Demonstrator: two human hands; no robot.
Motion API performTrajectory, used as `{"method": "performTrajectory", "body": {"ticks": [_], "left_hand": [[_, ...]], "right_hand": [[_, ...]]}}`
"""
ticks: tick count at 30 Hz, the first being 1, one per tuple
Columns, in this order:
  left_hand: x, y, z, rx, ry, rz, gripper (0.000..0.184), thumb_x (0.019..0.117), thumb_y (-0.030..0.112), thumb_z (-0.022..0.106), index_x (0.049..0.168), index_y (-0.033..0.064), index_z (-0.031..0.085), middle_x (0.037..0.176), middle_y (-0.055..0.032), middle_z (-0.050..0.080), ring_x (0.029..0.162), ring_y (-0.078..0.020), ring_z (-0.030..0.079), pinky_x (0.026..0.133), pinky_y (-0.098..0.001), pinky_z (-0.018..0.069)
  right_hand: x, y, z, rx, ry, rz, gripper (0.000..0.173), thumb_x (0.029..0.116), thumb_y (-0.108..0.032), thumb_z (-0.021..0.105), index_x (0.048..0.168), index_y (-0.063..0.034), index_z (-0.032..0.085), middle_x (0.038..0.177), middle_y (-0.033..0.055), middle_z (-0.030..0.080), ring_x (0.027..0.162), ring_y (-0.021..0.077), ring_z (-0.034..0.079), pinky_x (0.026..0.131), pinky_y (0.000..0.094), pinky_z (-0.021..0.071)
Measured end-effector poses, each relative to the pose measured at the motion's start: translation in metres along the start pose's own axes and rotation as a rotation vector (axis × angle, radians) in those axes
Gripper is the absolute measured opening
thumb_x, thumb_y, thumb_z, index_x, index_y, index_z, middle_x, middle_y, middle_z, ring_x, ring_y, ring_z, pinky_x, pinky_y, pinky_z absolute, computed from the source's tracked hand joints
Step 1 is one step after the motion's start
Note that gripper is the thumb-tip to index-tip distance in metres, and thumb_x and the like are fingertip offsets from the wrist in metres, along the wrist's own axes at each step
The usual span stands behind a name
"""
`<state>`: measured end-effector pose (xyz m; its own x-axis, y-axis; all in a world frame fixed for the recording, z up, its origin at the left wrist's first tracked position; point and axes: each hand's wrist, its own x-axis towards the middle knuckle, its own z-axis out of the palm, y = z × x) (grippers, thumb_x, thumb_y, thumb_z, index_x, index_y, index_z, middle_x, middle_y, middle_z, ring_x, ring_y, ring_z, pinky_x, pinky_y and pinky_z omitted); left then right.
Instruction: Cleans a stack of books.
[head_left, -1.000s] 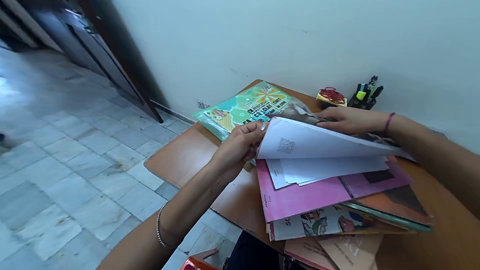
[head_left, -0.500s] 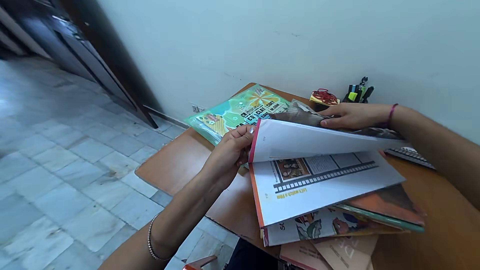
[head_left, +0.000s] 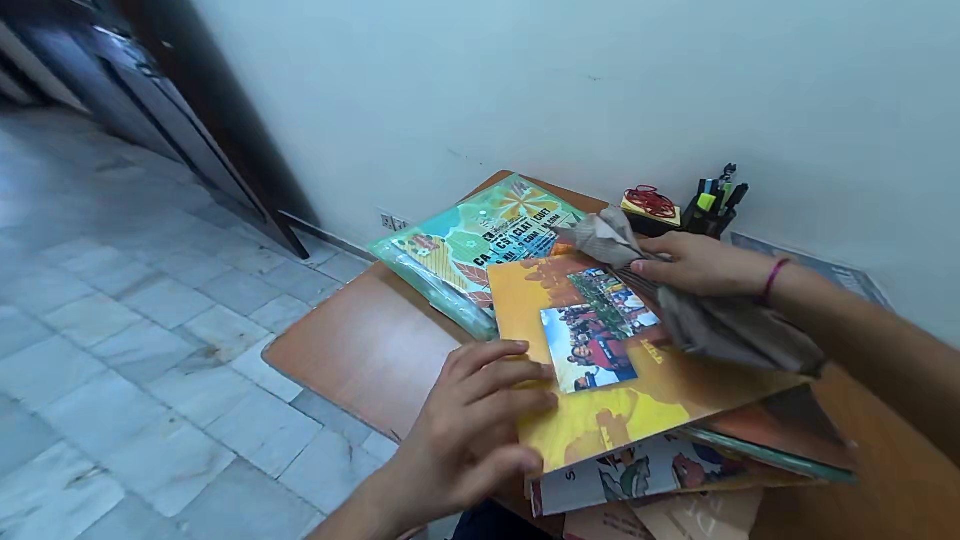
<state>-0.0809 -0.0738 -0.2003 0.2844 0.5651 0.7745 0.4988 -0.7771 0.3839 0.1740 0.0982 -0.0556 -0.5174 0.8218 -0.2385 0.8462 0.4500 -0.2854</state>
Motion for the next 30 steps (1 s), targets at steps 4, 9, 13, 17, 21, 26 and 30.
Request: {"method": "performTrajectory", "body": {"ticks": [4,9,13,17,21,26,30], "left_hand": [[-0.028,-0.002,0.008,0.139,-0.011,0.012,0.058,0.1019,0.067,0.035,0.137,0.0271,0.059,0.147,0.0077,0.056,0.148,-0.0145,0.038,0.124,-0.0424,0.0236],[-0.034,-0.007,0.013,0.166,-0.004,0.038,0.043,0.1009,0.053,0.056,0.137,0.0282,0.057,0.147,0.0075,0.054,0.147,-0.0150,0.038,0.122,-0.0368,0.0298],[-0.032,-0.005,0.011,0.221,-0.010,0.040,0.035,0.1042,0.038,0.055,0.137,0.0277,0.056,0.145,0.0069,0.055,0.145,-0.0159,0.041,0.120,-0.0343,0.0316],[-0.026,-0.001,0.016,0.291,0.060,0.028,0.026,0.1078,0.026,0.048,0.131,0.0220,0.060,0.135,0.0068,0.063,0.138,-0.0129,0.048,0.118,-0.0291,0.0345],[-0.013,-0.004,0.015,0.346,0.072,0.052,0.027,0.1042,0.024,0.052,0.128,0.0285,0.064,0.125,0.0051,0.065,0.130,-0.0122,0.053,0.114,-0.0281,0.0366],[0.015,-0.019,0.003,0.333,-0.064,0.255,0.030,0.1048,0.022,0.048,0.128,0.0265,0.066,0.131,-0.0005,0.065,0.134,-0.0167,0.053,0.118,-0.0370,0.0349],[0.057,-0.022,-0.010,0.329,-0.056,0.500,0.029,0.1049,0.018,0.045,0.119,0.0123,0.070,0.118,-0.0094,0.073,0.116,-0.0196,0.067,0.100,-0.0321,0.0522]], "right_hand": [[-0.019,-0.067,0.052,0.009,0.193,-0.055,0.050,0.1069,-0.031,0.055,0.144,0.0022,0.055,0.140,0.0299,0.055,0.131,0.0470,0.052,0.104,0.0606,0.0454],[-0.038,-0.116,0.071,-0.098,0.062,-0.312,0.053,0.1093,-0.036,0.048,0.153,-0.0063,0.048,0.144,0.0193,0.054,0.132,0.0363,0.051,0.109,0.0499,0.0414],[-0.025,-0.089,0.071,-0.048,0.168,-0.271,0.048,0.1091,-0.033,0.049,0.148,-0.0054,0.054,0.141,0.0215,0.058,0.129,0.0394,0.055,0.101,0.0532,0.0490],[-0.011,-0.023,0.054,-0.007,0.279,-0.063,0.044,0.1088,-0.028,0.050,0.142,-0.0010,0.059,0.140,0.0273,0.058,0.132,0.0461,0.052,0.104,0.0624,0.0444],[-0.033,0.056,0.040,-0.006,0.411,0.176,0.045,0.1091,-0.027,0.051,0.142,0.0031,0.057,0.136,0.0346,0.057,0.127,0.0550,0.053,0.101,0.0693,0.0423],[-0.104,0.136,0.054,-0.050,0.500,0.450,0.035,0.1077,-0.022,0.055,0.116,0.0092,0.068,0.110,0.0365,0.065,0.109,0.0559,0.062,0.091,0.0721,0.0452],[-0.174,0.175,0.095,-0.047,0.567,0.553,0.030,0.1040,-0.015,0.060,0.115,0.0120,0.068,0.111,0.0413,0.063,0.108,0.0617,0.060,0.089,0.0767,0.0435]]}}
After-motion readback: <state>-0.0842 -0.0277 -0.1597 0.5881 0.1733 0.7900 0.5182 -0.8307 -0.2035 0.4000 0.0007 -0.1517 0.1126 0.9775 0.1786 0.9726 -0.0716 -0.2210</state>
